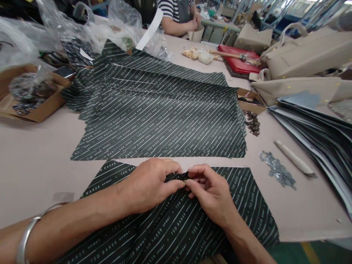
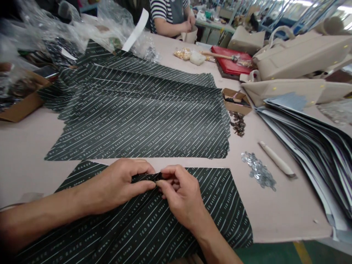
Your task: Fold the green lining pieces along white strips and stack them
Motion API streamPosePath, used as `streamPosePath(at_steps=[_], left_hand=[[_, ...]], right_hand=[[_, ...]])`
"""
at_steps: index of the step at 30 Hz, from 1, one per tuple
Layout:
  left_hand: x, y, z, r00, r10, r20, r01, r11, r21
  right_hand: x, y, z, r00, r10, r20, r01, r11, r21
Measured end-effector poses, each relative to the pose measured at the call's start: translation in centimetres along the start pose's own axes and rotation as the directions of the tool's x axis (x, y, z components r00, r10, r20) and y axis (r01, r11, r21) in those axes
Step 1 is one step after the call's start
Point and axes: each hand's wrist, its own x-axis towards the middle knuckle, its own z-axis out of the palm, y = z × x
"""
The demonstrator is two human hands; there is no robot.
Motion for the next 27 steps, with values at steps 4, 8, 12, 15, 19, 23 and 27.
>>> streamPosePath(at_steps=[4, 8, 12, 15, 19, 23, 27], left_hand=[[-0.9, -0.2, 0.6, 0.988, 0.157, -0.006, -0.149, 0.95, 0.273], [-1.4, -0.4, 0.9, 0.943, 0.331, -0.039, -0.285, 0.863, 0.418], [-1.6, -0.2, 1.1, 0.893, 0.443, -0.087, -0.342, 0.789, 0.511], [-1.7, 0.0, 1.2, 0.845, 0.52, -0.127, -0.342, 0.707, 0.619], [-1.5, 0.2, 1.3, 0.765, 0.636, -0.095, -0.363, 0.55, 0.752], [-1.2, 0.4, 0.6, 0.739, 0.674, -0.019, -0.384, 0.444, 0.81], [-1.2, 0.2, -0.3, 0.727, 0.686, 0.016, -0.293, 0.289, 0.911]], right_hand=[[0.0, -0.2, -0.7, 0.965, -0.256, 0.058, 0.261, 0.92, -0.292], [-0.1, -0.4, -0.9, 0.917, -0.356, 0.18, 0.399, 0.832, -0.385], [-0.8, -0.2, -0.3, 0.882, -0.458, 0.115, 0.455, 0.758, -0.467], [-1.3, -0.2, 0.2, 0.84, -0.539, 0.057, 0.475, 0.682, -0.557], [-1.4, -0.9, -0.1, 0.827, -0.557, 0.081, 0.447, 0.562, -0.696], [-0.6, -1.5, -1.9, 0.795, -0.58, 0.179, 0.473, 0.406, -0.782], [-0.1, -0.7, -3.8, 0.762, -0.618, 0.193, 0.459, 0.306, -0.834]])
